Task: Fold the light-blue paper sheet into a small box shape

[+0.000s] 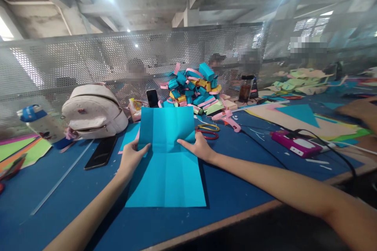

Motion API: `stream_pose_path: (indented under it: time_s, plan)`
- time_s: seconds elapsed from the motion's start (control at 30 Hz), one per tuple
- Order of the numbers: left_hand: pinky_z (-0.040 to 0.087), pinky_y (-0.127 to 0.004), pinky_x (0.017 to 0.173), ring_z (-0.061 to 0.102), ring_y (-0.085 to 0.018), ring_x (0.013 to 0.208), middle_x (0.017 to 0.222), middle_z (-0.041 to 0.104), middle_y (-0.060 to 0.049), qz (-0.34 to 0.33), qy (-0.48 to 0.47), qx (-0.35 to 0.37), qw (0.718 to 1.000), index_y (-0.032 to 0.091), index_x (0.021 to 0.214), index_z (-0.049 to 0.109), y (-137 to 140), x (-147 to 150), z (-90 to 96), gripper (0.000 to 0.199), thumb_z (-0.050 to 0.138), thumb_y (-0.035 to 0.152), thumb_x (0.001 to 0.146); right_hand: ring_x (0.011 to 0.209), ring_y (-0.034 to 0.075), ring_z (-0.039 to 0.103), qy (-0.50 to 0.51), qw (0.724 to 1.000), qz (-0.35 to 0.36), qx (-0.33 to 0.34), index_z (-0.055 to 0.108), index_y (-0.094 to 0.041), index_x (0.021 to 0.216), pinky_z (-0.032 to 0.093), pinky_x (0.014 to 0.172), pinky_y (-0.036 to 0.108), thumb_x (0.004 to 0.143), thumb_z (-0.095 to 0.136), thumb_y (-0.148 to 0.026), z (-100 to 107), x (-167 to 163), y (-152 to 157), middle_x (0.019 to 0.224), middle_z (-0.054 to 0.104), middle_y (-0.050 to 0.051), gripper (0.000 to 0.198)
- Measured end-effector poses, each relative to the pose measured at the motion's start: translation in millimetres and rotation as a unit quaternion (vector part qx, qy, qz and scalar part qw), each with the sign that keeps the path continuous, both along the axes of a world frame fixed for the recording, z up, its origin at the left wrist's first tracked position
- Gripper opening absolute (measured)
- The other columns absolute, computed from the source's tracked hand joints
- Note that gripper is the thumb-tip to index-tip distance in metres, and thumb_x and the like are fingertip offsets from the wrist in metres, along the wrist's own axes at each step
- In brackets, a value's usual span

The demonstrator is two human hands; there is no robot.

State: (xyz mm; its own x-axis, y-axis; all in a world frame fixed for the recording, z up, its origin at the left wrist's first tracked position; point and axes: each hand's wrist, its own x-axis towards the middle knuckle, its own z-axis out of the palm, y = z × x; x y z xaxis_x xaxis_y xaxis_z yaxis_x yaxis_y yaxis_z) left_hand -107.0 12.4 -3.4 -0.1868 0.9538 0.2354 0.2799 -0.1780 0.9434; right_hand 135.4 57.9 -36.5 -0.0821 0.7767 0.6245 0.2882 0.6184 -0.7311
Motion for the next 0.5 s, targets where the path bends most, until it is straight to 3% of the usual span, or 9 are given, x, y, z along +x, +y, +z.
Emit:
stream_pose_path:
  time_s: [0.13, 0.3, 0.5]
  plan:
    - [0.057, -0.034, 0.067, 0.072, -0.031, 0.085, 0.093, 0.077, -0.012, 0.005, -0.005, 0.009, 1.000, 0.014, 0.093, 0.074, -1, 0, 0.3, 0.055, 0.082, 0.055, 0.058, 0.055, 0.019, 0.051, -0.012, 0.999, 0.038, -0.010, 0.038, -0.025, 0.053, 0.045, 0.059, 0.033, 0.073, 0.067, -0.061, 0, 1, -1, 0.054, 0.049, 0.000, 0.050]
    - [0.057, -0.034, 0.068, 0.071, -0.030, 0.088, 0.100, 0.075, -0.011, 0.010, -0.007, 0.026, 1.000, 0.015, 0.099, 0.073, -1, -2, -1.5, 0.053, 0.080, 0.053, 0.063, 0.075, 0.027, 0.063, -0.014, 0.998, 0.047, -0.036, 0.060, -0.022, 0.068, 0.050, 0.067, 0.035, 0.073, 0.070, -0.053, -6, 1, 9, 0.069, 0.066, 0.006, 0.034]
    - [0.056, -0.035, 0.065, 0.071, -0.030, 0.082, 0.095, 0.076, -0.013, 0.007, 0.003, 0.029, 1.000, 0.012, 0.097, 0.073, 2, -4, -5.1, 0.052, 0.079, 0.052, 0.063, 0.081, 0.030, 0.068, -0.012, 0.995, 0.078, -0.059, 0.069, -0.019, 0.081, 0.054, 0.071, 0.038, 0.077, 0.068, -0.048, -6, 3, 17, 0.085, 0.073, 0.010, 0.030]
